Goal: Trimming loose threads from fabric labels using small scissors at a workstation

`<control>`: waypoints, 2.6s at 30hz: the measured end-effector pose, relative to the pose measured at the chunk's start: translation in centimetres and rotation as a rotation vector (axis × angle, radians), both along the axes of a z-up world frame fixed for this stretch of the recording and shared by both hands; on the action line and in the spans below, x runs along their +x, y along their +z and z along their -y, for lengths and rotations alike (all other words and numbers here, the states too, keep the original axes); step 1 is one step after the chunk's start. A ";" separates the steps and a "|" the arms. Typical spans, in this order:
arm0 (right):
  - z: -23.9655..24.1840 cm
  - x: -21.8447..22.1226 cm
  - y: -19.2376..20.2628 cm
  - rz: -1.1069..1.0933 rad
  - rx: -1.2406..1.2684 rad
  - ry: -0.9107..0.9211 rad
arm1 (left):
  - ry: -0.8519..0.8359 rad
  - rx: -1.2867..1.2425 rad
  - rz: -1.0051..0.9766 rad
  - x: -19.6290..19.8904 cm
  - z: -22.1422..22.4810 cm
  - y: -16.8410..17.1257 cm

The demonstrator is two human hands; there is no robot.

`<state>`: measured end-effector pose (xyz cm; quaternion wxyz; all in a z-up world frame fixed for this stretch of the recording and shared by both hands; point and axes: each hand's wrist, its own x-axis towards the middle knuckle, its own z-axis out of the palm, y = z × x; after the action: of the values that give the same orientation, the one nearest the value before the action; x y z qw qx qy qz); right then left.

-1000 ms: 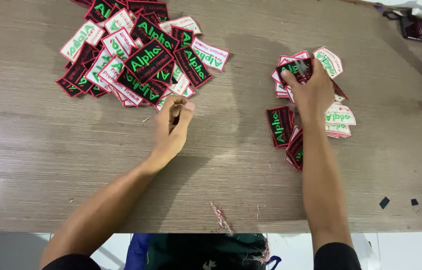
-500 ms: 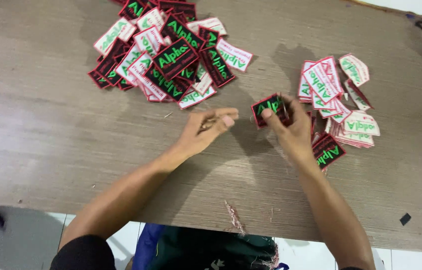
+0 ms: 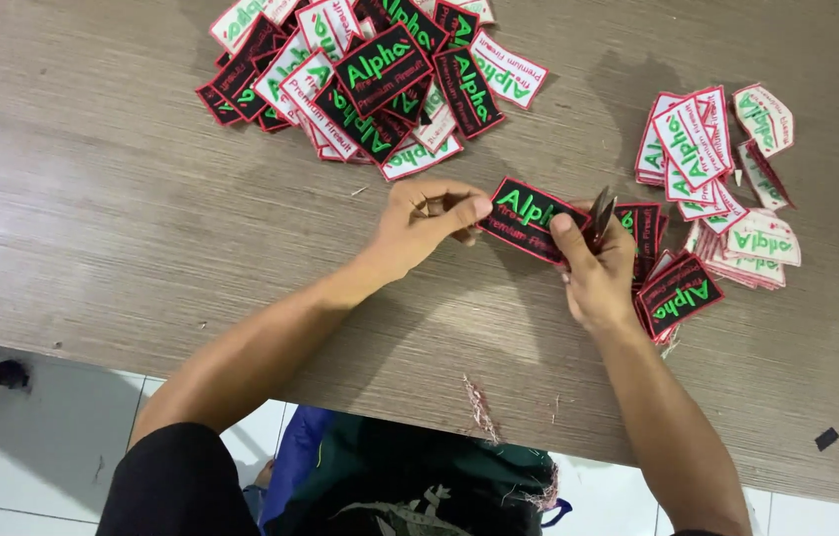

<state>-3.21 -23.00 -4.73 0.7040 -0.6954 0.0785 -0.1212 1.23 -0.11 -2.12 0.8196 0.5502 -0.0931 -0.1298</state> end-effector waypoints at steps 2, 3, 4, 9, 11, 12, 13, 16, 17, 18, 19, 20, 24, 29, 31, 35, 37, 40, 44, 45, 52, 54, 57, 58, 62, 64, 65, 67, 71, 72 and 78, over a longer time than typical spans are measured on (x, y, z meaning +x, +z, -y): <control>0.2 -0.1 -1.0 0.033 -0.038 0.022 | 0.037 -0.027 0.001 -0.1 -0.3 0.6; 0.3 -0.2 -1.4 0.066 -0.078 0.039 | 0.071 -0.055 0.003 -0.1 -0.4 0.9; -0.1 -0.4 -1.2 0.066 -0.078 0.039 | 0.071 -0.055 0.003 0.0 -0.2 0.3; -0.3 -0.2 -1.5 0.141 -0.171 0.083 | 0.052 -0.191 0.009 0.2 0.6 -1.1; -1.1 -0.3 -0.2 0.155 -0.195 0.065 | 0.023 -0.178 0.036 -0.3 0.3 0.1; -1.5 -0.5 0.3 0.167 -0.219 0.044 | -0.009 -0.166 0.061 -0.7 0.2 0.7; -1.4 -0.7 0.8 0.166 -0.219 0.043 | -0.011 -0.166 0.059 -0.7 0.1 0.8; -1.3 -0.8 1.7 0.146 -0.300 0.191 | 0.059 0.085 0.130 -1.0 -0.3 1.0; -1.2 -0.7 1.6 0.011 -0.206 0.199 | 0.060 0.096 0.114 -1.1 -0.3 1.0; -1.1 -0.8 1.6 -0.125 -0.111 0.203 | 0.058 0.107 0.098 -1.2 -0.2 1.0; -0.8 -0.7 1.6 -0.129 -0.110 0.198 | 0.053 0.107 0.095 -1.3 -0.2 1.2; -0.6 -0.6 1.6 -0.064 -0.143 0.222 | 0.034 0.142 0.100 -1.4 -0.2 1.5; -0.4 -0.8 3.6 -0.006 -0.385 0.316 | 0.022 0.232 0.133 -2.1 0.1 2.0; 0.0 -1.1 3.0 0.017 -0.450 0.308 | 0.011 0.227 0.119 -2.4 0.2 2.2; -0.2 -0.9 3.1 0.017 -0.467 0.294 | 0.009 0.229 0.121 -2.3 0.4 1.9; -0.8 -1.0 3.9 0.027 -0.474 0.296 | -0.002 0.219 0.116 -2.3 0.6 1.3; -0.8 -1.0 4.2 0.022 -0.489 0.300 | -0.009 0.226 0.126 -2.3 0.6 1.2; -1.1 -1.0 4.9 0.011 -0.522 0.300 | -0.003 0.245 0.114 -2.3 0.7 1.2; -1.1 -1.0 5.0 0.018 -0.532 0.283 | -0.016 0.248 0.141 -2.3 0.6 1.3; -1.0 -1.0 4.9 -0.002 -0.529 0.287 | -0.011 0.247 0.142 -2.4 0.6 1.3; -1.7 -1.0 5.1 0.017 -0.496 0.281 | -0.024 0.235 0.139 -2.0 0.9 -0.4; -1.8 -1.0 5.3 0.046 -0.526 0.282 | -0.028 0.253 0.140 -1.9 0.9 -0.9; -1.5 -1.3 4.7 0.053 -0.499 0.250 | -0.040 0.229 0.126 -2.1 0.9 0.2; -1.6 -1.2 4.9 0.053 -0.499 0.251 | -0.039 0.229 0.126 -2.1 0.8 0.5; -2.2 -1.1 5.5 0.021 -0.451 0.274 | -0.042 0.246 0.133 -2.1 0.6 0.6; -2.4 -1.1 5.6 0.008 -0.434 0.269 | -0.044 0.253 0.142 -2.1 0.6 0.4; -2.3 -1.1 5.7 0.016 -0.453 0.272 | -0.041 0.244 0.151 -2.1 0.6 0.3; -2.1 -1.1 5.3 0.025 -0.473 0.276 | -0.037 0.236 0.161 -2.0 0.6 0.1; -0.7 -1.4 3.5 0.036 -0.418 0.283 | -0.046 0.225 0.129 -1.4 0.8 0.3; -0.3 -1.4 2.9 0.050 -0.363 0.317 | -0.040 0.215 0.115 -1.2 0.7 0.5; -1.0 -0.9 2.6 0.021 -0.260 0.295 | 0.238 0.133 0.109 0.7 -0.3 -0.2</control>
<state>-4.11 -22.00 -2.13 0.6192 -0.7831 -0.0483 -0.0331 1.93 0.23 -2.28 0.7848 0.6166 -0.0626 -0.0073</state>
